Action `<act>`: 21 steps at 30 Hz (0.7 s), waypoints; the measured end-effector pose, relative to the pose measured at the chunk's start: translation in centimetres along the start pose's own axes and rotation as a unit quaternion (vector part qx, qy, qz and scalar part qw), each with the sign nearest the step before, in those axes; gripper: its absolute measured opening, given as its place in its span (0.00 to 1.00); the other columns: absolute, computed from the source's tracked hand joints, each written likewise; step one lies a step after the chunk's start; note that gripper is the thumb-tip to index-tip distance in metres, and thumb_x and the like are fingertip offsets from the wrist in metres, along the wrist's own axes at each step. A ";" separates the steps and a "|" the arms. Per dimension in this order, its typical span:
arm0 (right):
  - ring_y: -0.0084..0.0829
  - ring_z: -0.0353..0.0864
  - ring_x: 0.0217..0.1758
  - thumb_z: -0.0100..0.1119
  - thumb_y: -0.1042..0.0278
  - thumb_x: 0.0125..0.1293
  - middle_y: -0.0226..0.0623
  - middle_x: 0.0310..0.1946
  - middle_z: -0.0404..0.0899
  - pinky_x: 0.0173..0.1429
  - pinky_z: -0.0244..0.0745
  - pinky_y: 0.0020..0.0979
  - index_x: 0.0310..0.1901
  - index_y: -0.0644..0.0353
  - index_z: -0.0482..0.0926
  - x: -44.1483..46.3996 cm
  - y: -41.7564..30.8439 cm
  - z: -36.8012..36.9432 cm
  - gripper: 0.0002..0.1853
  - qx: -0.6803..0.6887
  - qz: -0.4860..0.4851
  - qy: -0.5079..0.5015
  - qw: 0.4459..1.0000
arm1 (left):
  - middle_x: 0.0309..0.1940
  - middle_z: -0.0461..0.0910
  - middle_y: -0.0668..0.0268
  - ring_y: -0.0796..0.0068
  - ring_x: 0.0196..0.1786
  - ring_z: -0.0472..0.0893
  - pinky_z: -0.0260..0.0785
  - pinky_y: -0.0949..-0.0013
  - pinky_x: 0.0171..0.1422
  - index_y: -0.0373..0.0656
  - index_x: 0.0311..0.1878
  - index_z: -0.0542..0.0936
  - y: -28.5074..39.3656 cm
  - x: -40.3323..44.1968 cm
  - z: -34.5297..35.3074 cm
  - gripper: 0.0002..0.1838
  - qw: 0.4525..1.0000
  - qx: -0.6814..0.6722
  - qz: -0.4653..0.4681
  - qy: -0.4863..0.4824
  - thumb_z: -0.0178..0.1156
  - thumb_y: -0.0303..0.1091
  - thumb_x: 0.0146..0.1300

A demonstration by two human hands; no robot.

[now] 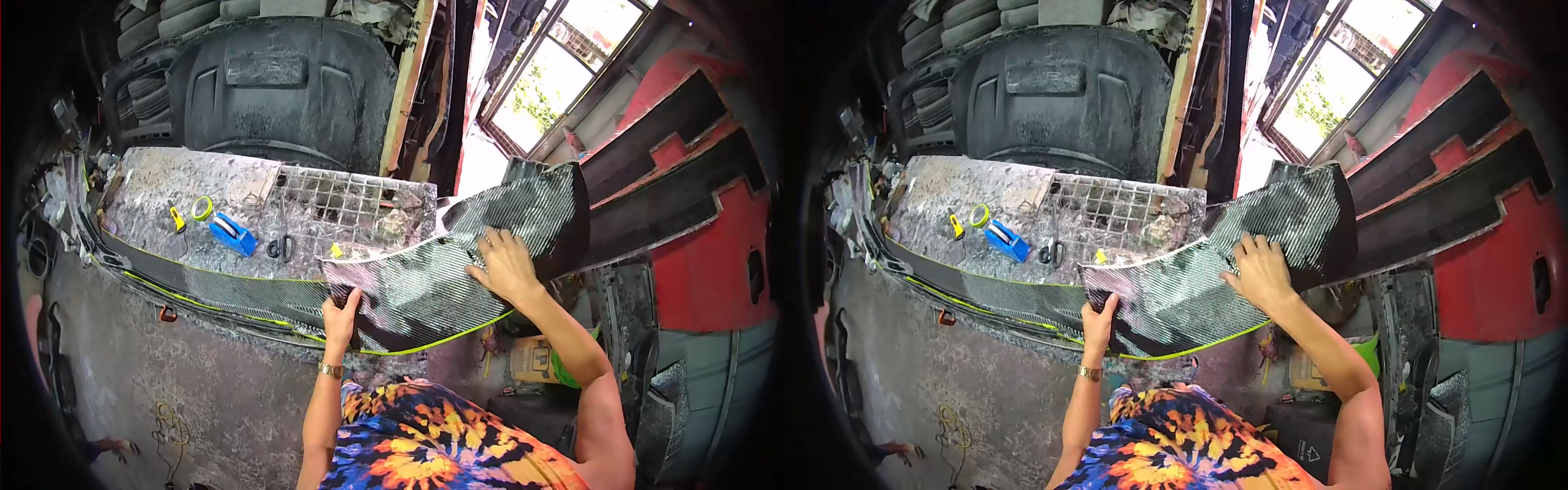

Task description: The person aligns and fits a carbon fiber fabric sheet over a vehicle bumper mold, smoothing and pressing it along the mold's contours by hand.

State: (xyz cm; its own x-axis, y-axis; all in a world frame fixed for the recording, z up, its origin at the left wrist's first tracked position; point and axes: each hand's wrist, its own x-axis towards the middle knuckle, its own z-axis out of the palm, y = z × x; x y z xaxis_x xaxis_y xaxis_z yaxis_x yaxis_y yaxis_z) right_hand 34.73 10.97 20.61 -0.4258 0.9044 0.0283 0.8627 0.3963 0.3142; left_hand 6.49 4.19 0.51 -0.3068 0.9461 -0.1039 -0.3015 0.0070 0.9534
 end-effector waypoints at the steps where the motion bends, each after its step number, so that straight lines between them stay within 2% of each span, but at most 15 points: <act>1: 0.41 0.75 0.57 0.67 0.49 0.62 0.43 0.59 0.77 0.59 0.73 0.44 0.50 0.63 0.82 -0.2 0.4 0.4 0.25 0.010 -0.005 -0.009 1.000 | 0.31 0.82 0.76 0.87 0.32 0.74 0.67 0.76 0.36 0.37 0.35 0.84 -1.0 0.2 -0.2 0.08 1.000 -0.005 -0.004 0.001 0.68 0.32 0.68; 2: 0.42 0.74 0.58 0.66 0.49 0.62 0.44 0.62 0.76 0.61 0.71 0.44 0.52 0.63 0.82 -0.4 0.8 1.0 0.26 0.019 -0.008 -0.017 1.000 | 0.32 0.82 0.76 0.87 0.32 0.74 0.67 0.77 0.37 0.37 0.35 0.84 -1.7 0.4 -0.5 0.08 1.000 -0.010 -0.007 -0.001 0.68 0.32 0.67; 4: 0.43 0.73 0.64 0.67 0.51 0.61 0.44 0.66 0.73 0.66 0.69 0.45 0.54 0.63 0.81 -1.0 1.8 2.2 0.26 0.023 -0.007 -0.019 1.000 | 0.29 0.80 0.77 0.87 0.30 0.72 0.64 0.77 0.34 0.38 0.32 0.84 -1.7 0.4 -1.1 0.09 0.997 0.075 -0.006 0.002 0.69 0.33 0.67; 6: 0.44 0.69 0.71 0.68 0.55 0.61 0.46 0.70 0.68 0.71 0.65 0.46 0.57 0.62 0.80 -2.0 2.6 2.0 0.27 0.057 -0.099 0.139 0.984 | 0.26 0.79 0.77 0.87 0.27 0.71 0.62 0.76 0.32 0.39 0.31 0.84 -1.0 0.2 -0.6 0.10 0.997 0.076 -0.023 0.026 0.69 0.34 0.66; 7: 0.47 0.62 0.76 0.70 0.61 0.58 0.50 0.74 0.63 0.77 0.58 0.47 0.64 0.61 0.76 -2.8 3.2 0.6 0.32 0.122 -0.072 0.196 0.970 | 0.28 0.81 0.75 0.86 0.29 0.72 0.65 0.74 0.34 0.36 0.32 0.84 -1.5 0.3 -0.9 0.10 0.997 0.074 -0.017 0.026 0.69 0.33 0.66; 8: 0.47 0.62 0.76 0.70 0.61 0.58 0.50 0.74 0.63 0.77 0.58 0.47 0.64 0.61 0.76 -3.4 4.3 0.5 0.32 0.114 -0.066 0.200 0.971 | 0.30 0.83 0.73 0.84 0.31 0.74 0.68 0.73 0.35 0.34 0.34 0.84 -1.9 0.3 -1.1 0.11 0.997 0.072 -0.010 0.030 0.69 0.33 0.66; 9: 0.46 0.60 0.78 0.71 0.61 0.58 0.51 0.76 0.60 0.78 0.55 0.46 0.68 0.61 0.71 -4.1 5.9 0.6 0.36 0.182 0.068 0.327 0.925 | 0.30 0.82 0.73 0.85 0.31 0.74 0.68 0.73 0.35 0.34 0.34 0.84 -1.9 0.3 -1.0 0.10 0.999 0.046 -0.008 0.022 0.69 0.33 0.66; 10: 0.46 0.57 0.80 0.71 0.62 0.59 0.52 0.77 0.57 0.80 0.53 0.45 0.73 0.61 0.66 -4.7 7.7 1.1 0.40 0.246 0.196 0.443 0.840 | 0.30 0.82 0.74 0.86 0.31 0.73 0.67 0.74 0.35 0.35 0.34 0.84 -1.7 0.2 -0.9 0.10 1.000 0.023 -0.005 0.017 0.69 0.32 0.66; 12: 0.44 0.51 0.82 0.71 0.63 0.62 0.51 0.78 0.55 0.82 0.47 0.42 0.77 0.63 0.55 -4.9 12.9 3.4 0.46 0.427 0.248 0.397 0.774 | 0.30 0.81 0.75 0.87 0.31 0.73 0.66 0.75 0.35 0.35 0.33 0.83 -1.0 -0.2 -1.1 0.10 0.999 0.033 -0.009 0.011 0.68 0.32 0.67; 13: 0.39 0.60 0.78 0.70 0.63 0.64 0.49 0.75 0.61 0.78 0.56 0.37 0.79 0.63 0.48 -4.4 15.4 5.0 0.49 0.560 0.219 0.358 0.714 | 0.30 0.81 0.76 0.87 0.31 0.72 0.66 0.75 0.35 0.35 0.33 0.83 -0.6 -0.2 -0.7 0.10 0.999 0.031 -0.002 0.025 0.68 0.32 0.67; 14: 0.31 0.75 0.63 0.71 0.65 0.64 0.44 0.62 0.76 0.67 0.69 0.32 0.73 0.67 0.62 -4.3 16.0 4.1 0.40 0.616 0.210 0.314 0.691 | 0.30 0.81 0.76 0.88 0.31 0.72 0.65 0.75 0.34 0.36 0.32 0.83 -0.3 -0.2 -0.4 0.10 0.999 0.027 0.004 0.041 0.68 0.32 0.68; 16: 0.22 0.80 0.46 0.71 0.67 0.64 0.35 0.45 0.85 0.53 0.76 0.29 0.60 0.70 0.76 -4.4 18.1 2.8 0.26 0.520 0.223 0.201 0.799 | 0.29 0.80 0.77 0.88 0.30 0.72 0.65 0.74 0.34 0.36 0.32 0.83 0.0 -0.3 -0.4 0.10 0.999 0.039 0.013 0.032 0.67 0.31 0.68; 17: 0.21 0.80 0.40 0.71 0.70 0.63 0.32 0.37 0.86 0.49 0.76 0.28 0.47 0.71 0.82 -4.3 16.9 0.7 0.15 0.548 0.224 0.225 0.774 | 0.28 0.80 0.78 0.88 0.29 0.71 0.64 0.75 0.34 0.37 0.30 0.83 0.5 -0.6 -0.4 0.10 0.999 0.020 0.015 0.025 0.68 0.31 0.68; 20: 0.17 0.74 0.38 0.71 0.72 0.62 0.31 0.33 0.83 0.45 0.73 0.28 0.40 0.71 0.80 -4.1 16.3 -3.8 0.12 0.504 0.179 0.199 0.821 | 0.28 0.80 0.79 0.89 0.29 0.72 0.64 0.76 0.34 0.39 0.30 0.83 1.8 -1.2 -0.4 0.10 0.999 -0.002 0.018 0.029 0.68 0.31 0.68; 21: 0.15 0.72 0.38 0.71 0.71 0.62 0.30 0.31 0.80 0.44 0.72 0.28 0.39 0.71 0.79 -3.6 15.9 -5.3 0.12 0.484 0.157 0.209 0.835 | 0.30 0.82 0.76 0.88 0.31 0.74 0.67 0.75 0.36 0.36 0.34 0.84 2.3 -1.2 -0.4 0.08 0.999 0.028 0.040 0.014 0.67 0.30 0.68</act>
State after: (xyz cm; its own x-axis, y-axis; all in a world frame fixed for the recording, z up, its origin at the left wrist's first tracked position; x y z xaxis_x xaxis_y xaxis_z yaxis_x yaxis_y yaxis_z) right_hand 48.56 13.16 30.57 -0.0213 0.9338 0.3572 0.6808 0.2752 -0.6789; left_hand 5.79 2.89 2.74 -0.3529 0.9351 -0.0330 -0.2244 -0.0504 0.9732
